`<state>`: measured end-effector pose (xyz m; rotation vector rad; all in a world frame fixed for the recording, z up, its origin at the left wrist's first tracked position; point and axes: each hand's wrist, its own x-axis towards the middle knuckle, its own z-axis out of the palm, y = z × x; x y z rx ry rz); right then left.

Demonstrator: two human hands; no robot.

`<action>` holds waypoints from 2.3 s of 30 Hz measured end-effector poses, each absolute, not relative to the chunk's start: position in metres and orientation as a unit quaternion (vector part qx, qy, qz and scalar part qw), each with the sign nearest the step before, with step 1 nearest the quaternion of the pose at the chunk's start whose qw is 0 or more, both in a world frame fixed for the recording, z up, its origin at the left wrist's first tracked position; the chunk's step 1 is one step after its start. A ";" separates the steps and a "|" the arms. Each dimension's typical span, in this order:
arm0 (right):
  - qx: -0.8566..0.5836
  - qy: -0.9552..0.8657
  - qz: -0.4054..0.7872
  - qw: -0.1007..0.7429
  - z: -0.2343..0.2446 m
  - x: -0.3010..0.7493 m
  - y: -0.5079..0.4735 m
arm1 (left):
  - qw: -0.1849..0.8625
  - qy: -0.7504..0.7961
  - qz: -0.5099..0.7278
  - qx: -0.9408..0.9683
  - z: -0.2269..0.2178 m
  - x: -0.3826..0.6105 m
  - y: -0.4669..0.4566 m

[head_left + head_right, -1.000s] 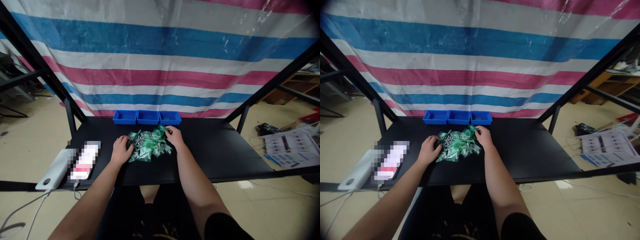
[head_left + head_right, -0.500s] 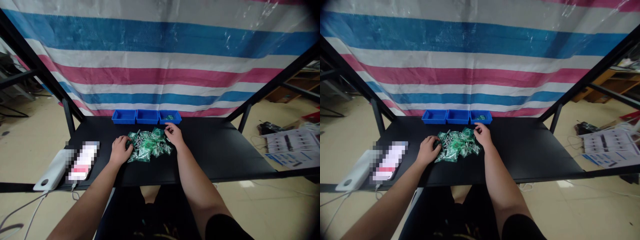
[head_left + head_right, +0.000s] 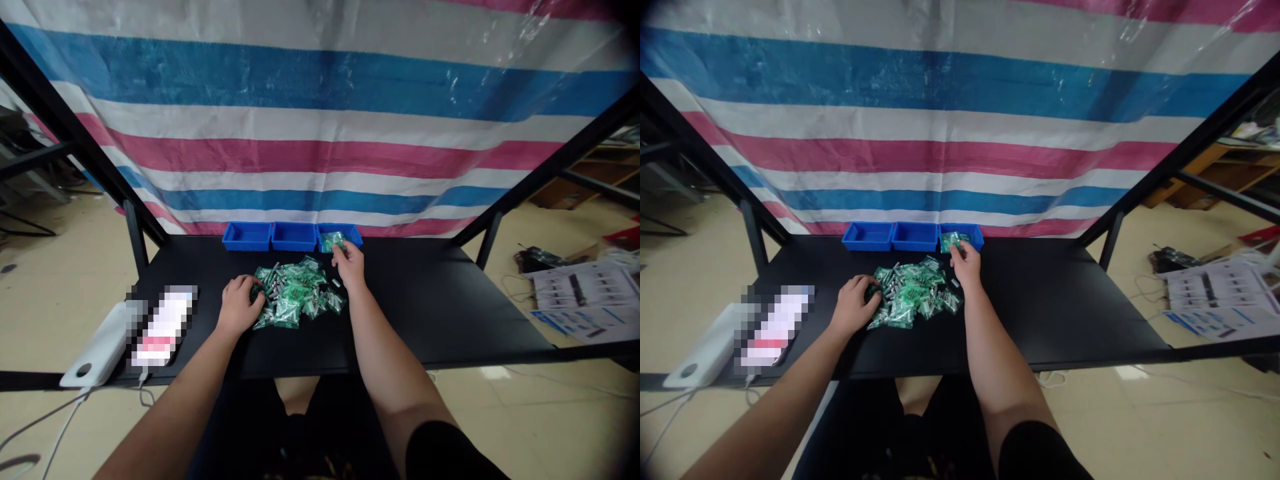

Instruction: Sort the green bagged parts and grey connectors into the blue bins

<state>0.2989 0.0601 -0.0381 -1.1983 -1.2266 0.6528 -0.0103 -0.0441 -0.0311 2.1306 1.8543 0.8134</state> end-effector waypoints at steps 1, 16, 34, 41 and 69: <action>-0.512 -0.486 0.302 0.641 -0.038 0.298 0.063 | 0.101 0.627 0.275 0.721 -0.031 -0.010 -0.044; -0.615 -0.710 0.246 0.238 -0.023 0.331 0.009 | 0.115 0.631 0.268 0.719 -0.030 -0.010 -0.044; -0.456 -0.584 0.481 0.469 0.018 0.143 0.114 | 0.127 0.629 0.271 0.717 -0.031 -0.010 -0.046; -0.512 -0.636 0.379 0.436 0.023 0.126 0.117 | 0.133 0.625 0.275 0.719 -0.030 -0.012 -0.046; -0.485 -0.771 0.243 0.333 -0.019 0.292 0.057 | 0.106 0.636 0.280 0.711 -0.033 -0.010 -0.042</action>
